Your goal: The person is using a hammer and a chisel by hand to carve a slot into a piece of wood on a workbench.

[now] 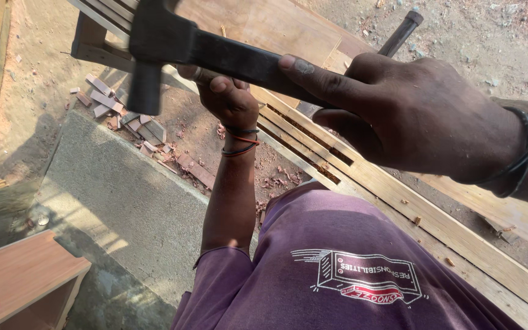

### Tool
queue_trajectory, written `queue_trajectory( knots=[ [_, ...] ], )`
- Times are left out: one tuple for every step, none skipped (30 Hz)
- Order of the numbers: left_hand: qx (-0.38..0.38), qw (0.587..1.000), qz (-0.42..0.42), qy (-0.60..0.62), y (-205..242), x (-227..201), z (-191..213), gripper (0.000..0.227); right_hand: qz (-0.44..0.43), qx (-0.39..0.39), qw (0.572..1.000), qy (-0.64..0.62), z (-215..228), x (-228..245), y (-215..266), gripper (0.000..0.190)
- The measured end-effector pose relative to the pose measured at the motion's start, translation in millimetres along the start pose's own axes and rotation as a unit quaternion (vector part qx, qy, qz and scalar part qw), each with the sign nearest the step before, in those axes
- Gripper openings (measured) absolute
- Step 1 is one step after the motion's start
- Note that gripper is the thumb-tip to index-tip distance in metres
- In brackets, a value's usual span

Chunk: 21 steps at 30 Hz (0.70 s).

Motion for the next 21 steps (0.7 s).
queue_trajectory(
  knots=[
    [0.009,1.0,-0.005,0.018,0.8,-2.5,-0.9,0.066,-0.001,-0.002,1.0,0.0,6.7,-0.6,-2.2,0.077],
    [0.017,0.999,-0.01,0.036,0.6,-4.4,-3.4,0.066,0.024,-0.043,0.998,-0.028,21.3,3.8,-5.3,0.077],
    [0.02,0.999,-0.01,0.037,1.5,-4.2,-4.5,0.066,0.047,-0.084,0.994,-0.056,35.6,10.3,-5.7,0.077],
    [0.016,0.997,0.013,0.078,2.4,-1.1,-4.7,0.066,0.044,-0.086,0.994,-0.056,44.5,12.7,-5.4,0.077],
    [0.012,0.992,0.035,0.12,2.1,2.5,-6.0,0.066,0.051,-0.114,0.99,-0.064,58.8,15.2,-5.7,0.073],
    [0.014,0.992,0.035,0.121,2.7,3.3,-7.1,0.066,0.058,-0.143,0.985,-0.072,68.4,18.6,-6.9,0.07],
    [0.024,0.994,0.031,0.103,4.4,4.0,-7.7,0.067,0.056,-0.146,0.985,-0.071,67.3,22.0,-9.0,0.07],
    [0.033,0.996,0.027,0.084,5.9,5.1,-8.3,0.068,0.042,-0.159,0.982,-0.093,65.9,22.9,-10.3,0.066],
    [0.036,0.995,0.026,0.085,5.2,6.4,-7.6,0.068,0.028,-0.171,0.978,-0.116,64.3,21.9,-11.0,0.063],
    [0.017,0.998,-0.051,0.012,2.8,-0.9,-2.2,0.07,0.026,-0.173,0.978,-0.116,58.8,21.7,-12.6,0.063],
    [-0.001,0.99,-0.129,-0.06,3.7,-7.7,1.4,0.074,-0.012,-0.06,0.996,-0.064,31.8,16.6,-15.4,0.069],
    [0.001,0.99,-0.131,-0.058,4.6,-4.3,1.7,0.074,-0.054,0.054,0.997,-0.011,7.8,8.0,-12.4,0.076],
    [-0.006,0.992,-0.102,-0.077,3.0,4.2,1.3,0.074,-0.055,0.053,0.997,-0.012,5.0,3.3,-14.9,0.076],
    [-0.013,0.993,-0.072,-0.096,1.7,12.7,1.4,0.074,-0.08,0.107,0.991,-0.004,-6.0,-4.9,-13.4,0.075],
    [-0.01,0.993,-0.073,-0.093,6.1,15.3,3.4,0.074,-0.109,0.158,0.981,0.006,-18.3,-8.9,-4.0,0.074],
    [-0.016,0.993,-0.082,-0.087,10.3,15.3,7.5,0.074,-0.112,0.156,0.981,0.006,-22.0,-7.9,1.5,0.074],
    [-0.025,0.992,-0.089,-0.082,7.6,14.7,8.1,0.075,-0.09,0.114,0.989,-0.005,-15.6,-6.7,-3.7,0.073],
    [-0.025,0.992,-0.089,-0.082,3.6,15.3,7.0,0.075,-0.069,0.072,0.995,-0.017,-7.5,-5.5,-8.8,0.071],
    [-0.018,0.991,-0.102,-0.087,5.6,14.1,8.5,0.076,-0.07,0.07,0.995,-0.016,-6.9,-3.9,-4.6,0.071],
    [-0.012,0.989,-0.115,-0.092,8.4,13.2,9.2,0.077,-0.052,0.052,0.997,-0.023,-2.5,1.5,-1.5,0.074],
    [-0.01,0.989,-0.115,-0.091,7.0,14.6,6.8,0.077,-0.035,0.034,0.998,-0.031,5.3,3.8,-3.6,0.076]
  ],
)
Point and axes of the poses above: each hand's wrist, its own y-axis away from the middle knuckle, its own z-axis out of the back of the hand, x = y × z, the point moved 8 cm from there along -y, towards the middle knuckle, and after that the axes turned 10 degrees about -x, right-handed, at the moved point
